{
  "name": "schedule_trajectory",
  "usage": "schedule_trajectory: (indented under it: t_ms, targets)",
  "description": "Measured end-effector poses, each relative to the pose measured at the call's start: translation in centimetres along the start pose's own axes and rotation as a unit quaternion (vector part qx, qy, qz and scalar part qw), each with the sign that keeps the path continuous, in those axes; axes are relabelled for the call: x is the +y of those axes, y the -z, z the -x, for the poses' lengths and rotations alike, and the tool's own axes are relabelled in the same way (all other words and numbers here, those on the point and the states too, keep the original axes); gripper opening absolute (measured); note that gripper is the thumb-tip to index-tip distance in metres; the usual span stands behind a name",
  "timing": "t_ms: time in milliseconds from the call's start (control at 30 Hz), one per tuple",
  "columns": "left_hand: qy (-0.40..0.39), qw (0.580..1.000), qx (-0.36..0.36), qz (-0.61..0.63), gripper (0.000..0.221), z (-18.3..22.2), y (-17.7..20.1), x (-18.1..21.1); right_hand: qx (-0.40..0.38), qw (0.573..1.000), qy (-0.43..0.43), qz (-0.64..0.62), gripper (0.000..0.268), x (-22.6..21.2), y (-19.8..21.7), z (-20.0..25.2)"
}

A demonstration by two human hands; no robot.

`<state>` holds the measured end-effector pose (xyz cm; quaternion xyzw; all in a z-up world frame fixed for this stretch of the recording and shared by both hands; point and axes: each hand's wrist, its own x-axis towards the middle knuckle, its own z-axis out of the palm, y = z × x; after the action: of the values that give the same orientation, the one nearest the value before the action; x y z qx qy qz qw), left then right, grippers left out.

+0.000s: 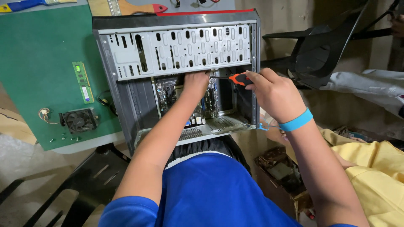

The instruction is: Securing a motherboard inside a computer case using a screwdriver and screws.

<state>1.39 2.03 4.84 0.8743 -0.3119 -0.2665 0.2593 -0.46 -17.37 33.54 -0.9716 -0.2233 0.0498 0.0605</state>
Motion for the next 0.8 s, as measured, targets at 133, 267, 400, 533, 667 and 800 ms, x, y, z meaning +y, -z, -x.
schedule_trajectory:
  t_ms: [133,267,400,533,667,800]
  targets:
    - [0.002,1.000,0.007,-0.006,0.028,0.1,-0.1,0.3,0.003,1.000,-0.002,0.007,0.026,0.5,-1.2,0.8]
    - [0.006,1.000,0.017,-0.017,0.029,0.0,0.1,0.5,0.012,1.000,-0.002,0.012,0.029,0.6,-1.5,0.7]
    - [0.010,0.999,0.024,-0.025,0.029,0.2,0.0,0.6,0.025,1.000,0.006,0.014,0.031,-0.4,-0.4,0.3]
    - [0.020,0.999,0.036,-0.033,0.030,0.4,0.1,0.8,0.049,0.998,0.024,-0.024,0.039,-1.6,-0.2,-0.1]
    - [0.028,0.998,0.042,-0.045,0.031,0.6,-0.1,1.2,0.054,0.995,-0.008,-0.078,0.036,-1.7,-0.3,1.1]
    - [0.034,0.997,0.043,-0.056,0.031,0.9,-0.1,1.2,0.099,0.991,-0.045,-0.077,0.035,-1.2,3.2,3.2]
